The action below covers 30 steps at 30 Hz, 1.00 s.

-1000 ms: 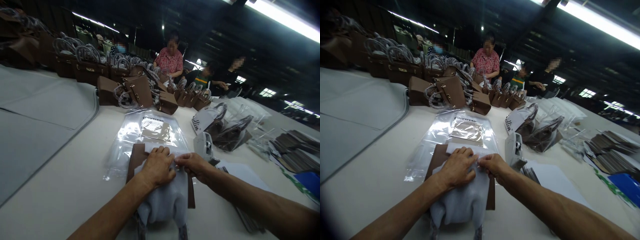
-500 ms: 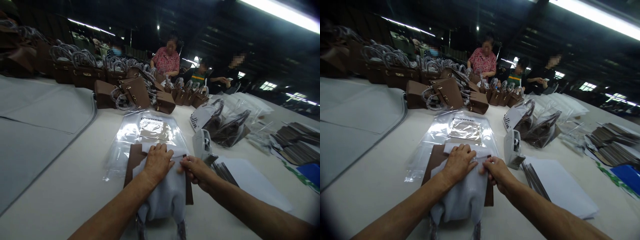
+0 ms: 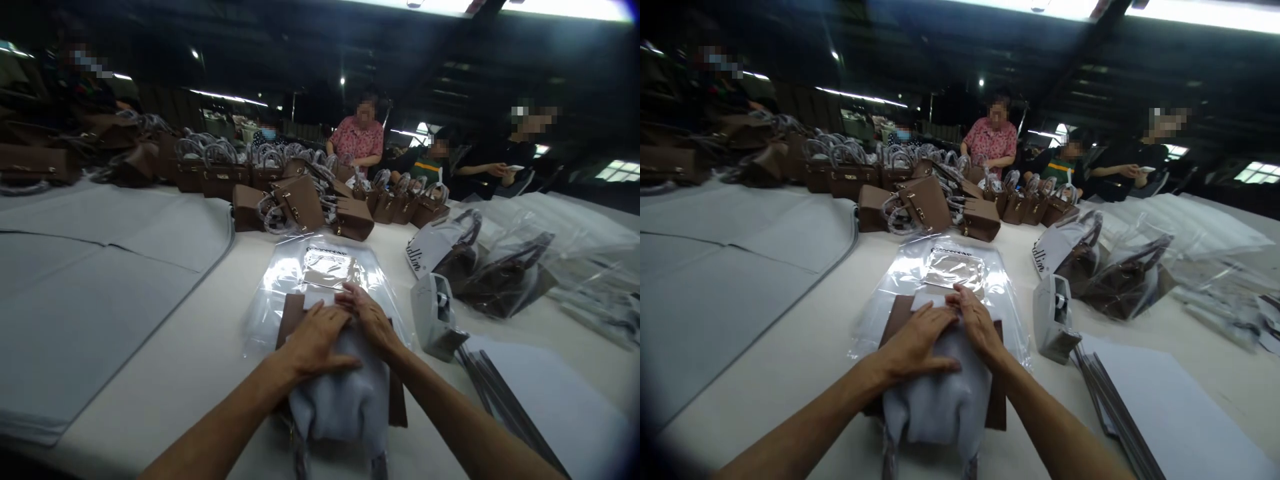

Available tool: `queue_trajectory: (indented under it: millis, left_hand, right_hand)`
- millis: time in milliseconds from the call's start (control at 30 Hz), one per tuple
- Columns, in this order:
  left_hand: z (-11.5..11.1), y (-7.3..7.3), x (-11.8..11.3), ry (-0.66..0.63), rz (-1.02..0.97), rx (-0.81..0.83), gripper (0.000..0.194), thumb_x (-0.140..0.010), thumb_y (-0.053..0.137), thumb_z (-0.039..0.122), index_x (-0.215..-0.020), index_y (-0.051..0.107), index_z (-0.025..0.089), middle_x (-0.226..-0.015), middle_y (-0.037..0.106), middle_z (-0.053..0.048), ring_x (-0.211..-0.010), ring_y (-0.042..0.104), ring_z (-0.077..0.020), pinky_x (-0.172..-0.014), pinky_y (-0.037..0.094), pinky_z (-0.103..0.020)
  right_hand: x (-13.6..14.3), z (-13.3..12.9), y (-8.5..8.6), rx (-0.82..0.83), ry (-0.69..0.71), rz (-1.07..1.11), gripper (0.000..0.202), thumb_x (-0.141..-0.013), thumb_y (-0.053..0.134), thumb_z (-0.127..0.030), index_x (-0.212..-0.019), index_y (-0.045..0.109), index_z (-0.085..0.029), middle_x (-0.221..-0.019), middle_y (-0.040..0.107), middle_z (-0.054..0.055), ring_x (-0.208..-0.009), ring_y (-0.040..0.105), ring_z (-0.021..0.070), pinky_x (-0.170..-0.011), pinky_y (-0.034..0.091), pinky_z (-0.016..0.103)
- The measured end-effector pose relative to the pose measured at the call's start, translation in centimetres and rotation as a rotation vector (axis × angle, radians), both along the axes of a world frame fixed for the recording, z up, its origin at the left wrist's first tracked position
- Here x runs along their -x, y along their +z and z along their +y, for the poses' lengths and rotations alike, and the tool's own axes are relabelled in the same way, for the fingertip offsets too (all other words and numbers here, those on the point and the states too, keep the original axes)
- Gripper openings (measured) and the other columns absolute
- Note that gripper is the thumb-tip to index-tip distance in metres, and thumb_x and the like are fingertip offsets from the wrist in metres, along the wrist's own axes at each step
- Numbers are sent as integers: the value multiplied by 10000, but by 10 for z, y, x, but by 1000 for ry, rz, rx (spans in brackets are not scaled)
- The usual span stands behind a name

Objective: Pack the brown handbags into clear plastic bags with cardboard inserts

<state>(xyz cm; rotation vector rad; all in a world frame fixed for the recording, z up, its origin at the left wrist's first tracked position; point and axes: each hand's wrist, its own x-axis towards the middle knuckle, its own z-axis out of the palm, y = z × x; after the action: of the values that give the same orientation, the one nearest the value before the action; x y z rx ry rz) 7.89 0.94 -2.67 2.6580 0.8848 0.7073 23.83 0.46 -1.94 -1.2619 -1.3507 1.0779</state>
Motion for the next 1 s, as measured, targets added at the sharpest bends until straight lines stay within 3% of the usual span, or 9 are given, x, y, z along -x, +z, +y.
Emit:
queue_trajectory:
  millis: [67,133,200,367,533,733,867,933,1000]
  left_hand:
    - [0,-5,23,160,-39,-23,589,-705,642,465,-1173,439,171,-1261,482,-111,-1194,400,-257,-1043,247,-461]
    - [-1,-11,39,326,-65,-36,654,-715,638,448,-1241,384,153,-1324,416,-145,-1236,352,-281,-1024,268,-491]
    - [-1,-16,44,374,-77,-18,734,-715,638,446,-1304,310,155,-1352,382,-155,-1257,327,-285,-1017,284,-497]
    - [3,-17,37,344,-160,79,750,-724,645,377,-1341,269,177,-1402,302,-151,-1302,255,-253,-1038,292,-455]
    - [2,-16,38,316,-180,106,685,-738,640,335,-1332,318,225,-1429,258,-125,-1313,227,-255,-1039,293,-469]
    - [-1,-15,37,325,-112,48,300,-788,591,295,-1085,591,255,-1405,320,-65,-1296,248,-269,-1022,329,-455]
    - [0,-17,37,275,-58,-48,200,-830,533,278,-1005,627,255,-1276,493,-45,-1262,318,-275,-976,370,-480]
    - [4,-22,39,243,-72,-116,191,-841,514,280,-988,631,247,-1204,548,-44,-1222,376,-272,-967,375,-487]
    - [10,-28,39,204,-111,-157,197,-850,496,294,-975,635,231,-1155,569,-51,-1197,404,-266,-973,377,-478]
  right_hand:
    - [0,-2,-11,-33,-12,-77,518,-865,331,-541,-1236,421,-190,-1128,571,90,-1058,536,181,-964,381,362]
    - [0,-7,-14,-107,5,-226,503,-823,472,-480,-1239,430,-200,-1138,567,79,-1075,524,187,-975,374,368]
    - [3,-11,-13,-214,25,-399,537,-752,600,-388,-1233,451,-201,-1161,552,74,-1084,512,197,-975,377,373]
    - [17,-9,-15,-461,21,-727,277,-829,492,-208,-1090,583,-192,-1097,570,72,-1018,523,181,-897,428,330]
    - [16,-8,-20,-534,-8,-771,237,-841,416,-116,-967,607,-182,-956,606,70,-891,531,184,-815,440,335]
    - [17,-11,-13,-608,151,-921,229,-830,421,-80,-947,601,-158,-919,606,82,-846,514,199,-773,447,347]
    - [19,-28,-5,-573,202,-935,283,-845,424,-116,-1083,572,-157,-1046,587,97,-977,505,203,-870,432,370]
    - [4,-43,-1,-552,123,-843,303,-848,437,-153,-1129,547,-177,-1135,557,84,-1060,489,186,-946,393,359]
    - [-28,-60,3,-457,-166,-731,262,-848,457,-218,-1085,568,-195,-1126,562,69,-1044,510,174,-932,406,331]
